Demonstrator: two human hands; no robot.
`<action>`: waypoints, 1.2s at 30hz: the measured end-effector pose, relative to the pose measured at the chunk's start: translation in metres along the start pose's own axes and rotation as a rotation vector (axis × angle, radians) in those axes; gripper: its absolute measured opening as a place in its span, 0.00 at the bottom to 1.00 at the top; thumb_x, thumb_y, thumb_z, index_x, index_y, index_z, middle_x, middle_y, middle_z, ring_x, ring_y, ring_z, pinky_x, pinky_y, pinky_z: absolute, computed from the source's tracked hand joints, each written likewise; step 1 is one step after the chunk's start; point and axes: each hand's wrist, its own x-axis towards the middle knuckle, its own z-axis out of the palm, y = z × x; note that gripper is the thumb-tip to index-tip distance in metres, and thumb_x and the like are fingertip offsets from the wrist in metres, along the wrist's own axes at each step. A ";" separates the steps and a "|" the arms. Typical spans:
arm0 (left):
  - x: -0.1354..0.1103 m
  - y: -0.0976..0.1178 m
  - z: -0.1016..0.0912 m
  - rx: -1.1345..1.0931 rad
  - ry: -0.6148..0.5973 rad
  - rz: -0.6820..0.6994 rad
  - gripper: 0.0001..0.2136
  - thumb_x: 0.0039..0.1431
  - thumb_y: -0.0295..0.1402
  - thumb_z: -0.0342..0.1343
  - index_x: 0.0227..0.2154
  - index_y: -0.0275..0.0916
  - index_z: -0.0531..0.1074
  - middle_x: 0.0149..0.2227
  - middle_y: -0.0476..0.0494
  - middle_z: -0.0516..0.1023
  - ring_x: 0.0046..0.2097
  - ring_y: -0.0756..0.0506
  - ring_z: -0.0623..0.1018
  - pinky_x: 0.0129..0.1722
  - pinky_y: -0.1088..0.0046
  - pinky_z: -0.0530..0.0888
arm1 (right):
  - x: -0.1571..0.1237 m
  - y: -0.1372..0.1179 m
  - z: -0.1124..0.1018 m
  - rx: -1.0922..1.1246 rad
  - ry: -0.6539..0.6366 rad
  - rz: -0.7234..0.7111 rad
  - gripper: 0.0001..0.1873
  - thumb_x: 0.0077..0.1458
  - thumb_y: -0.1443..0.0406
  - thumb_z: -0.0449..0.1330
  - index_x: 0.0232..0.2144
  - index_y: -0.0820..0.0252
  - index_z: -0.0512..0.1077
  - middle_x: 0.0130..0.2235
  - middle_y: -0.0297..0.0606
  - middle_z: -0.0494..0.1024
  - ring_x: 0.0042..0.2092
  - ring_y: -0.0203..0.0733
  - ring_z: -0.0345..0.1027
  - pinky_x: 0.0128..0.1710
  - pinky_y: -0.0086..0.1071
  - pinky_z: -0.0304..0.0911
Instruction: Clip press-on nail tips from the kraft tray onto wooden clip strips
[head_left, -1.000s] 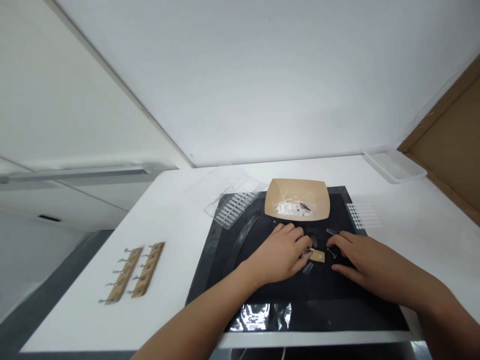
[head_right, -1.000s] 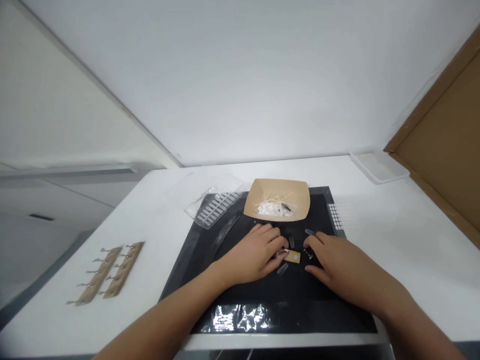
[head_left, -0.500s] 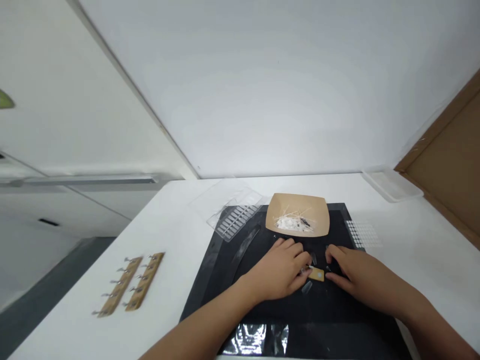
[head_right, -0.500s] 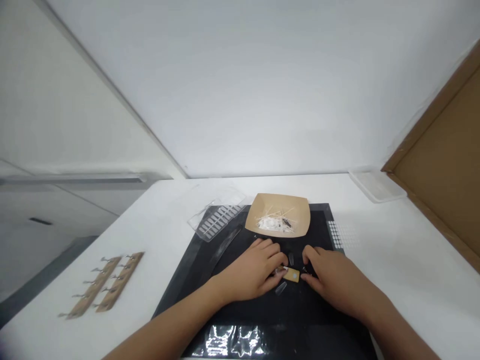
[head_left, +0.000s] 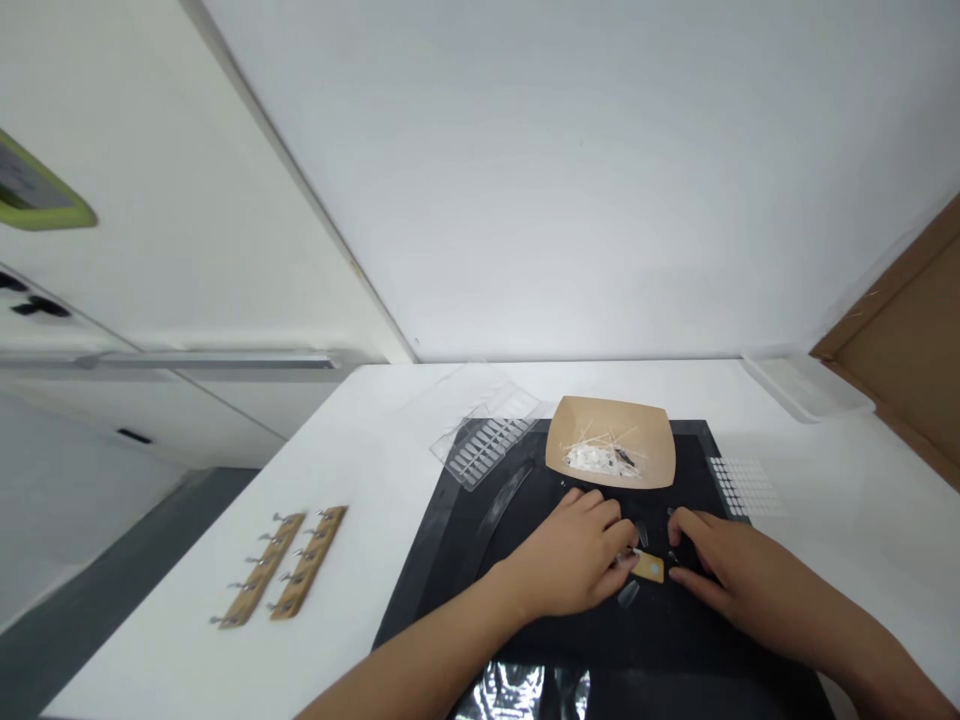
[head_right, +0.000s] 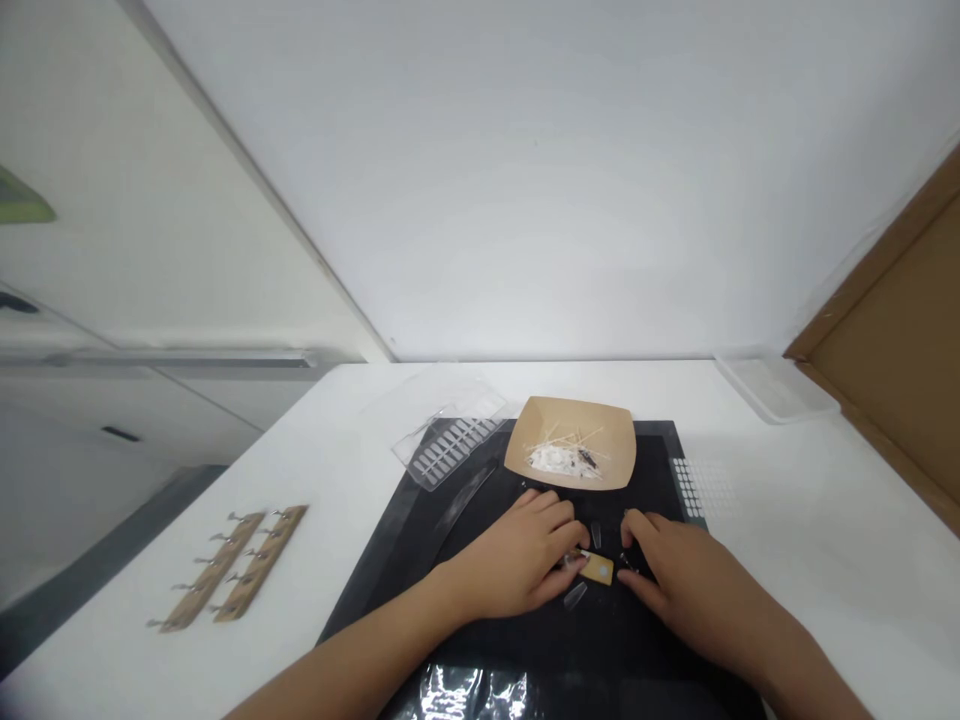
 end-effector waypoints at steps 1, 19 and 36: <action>0.000 0.000 0.000 -0.002 -0.002 -0.001 0.07 0.72 0.39 0.53 0.44 0.42 0.70 0.41 0.46 0.74 0.44 0.43 0.71 0.44 0.62 0.63 | 0.000 0.001 0.001 0.001 0.001 -0.004 0.08 0.65 0.63 0.59 0.46 0.52 0.67 0.43 0.37 0.79 0.41 0.47 0.73 0.40 0.39 0.63; 0.000 0.000 0.001 0.005 0.001 -0.007 0.07 0.72 0.40 0.52 0.44 0.43 0.70 0.41 0.47 0.74 0.45 0.43 0.71 0.45 0.63 0.63 | -0.001 -0.003 -0.002 0.005 0.005 0.022 0.08 0.64 0.63 0.60 0.45 0.51 0.67 0.42 0.35 0.79 0.41 0.47 0.73 0.40 0.37 0.61; 0.000 0.002 -0.004 -0.018 -0.030 -0.025 0.08 0.73 0.40 0.52 0.45 0.44 0.70 0.43 0.46 0.75 0.45 0.43 0.72 0.45 0.63 0.63 | 0.002 -0.002 -0.001 0.015 0.009 0.036 0.08 0.63 0.63 0.61 0.45 0.51 0.68 0.43 0.34 0.79 0.42 0.47 0.74 0.40 0.36 0.60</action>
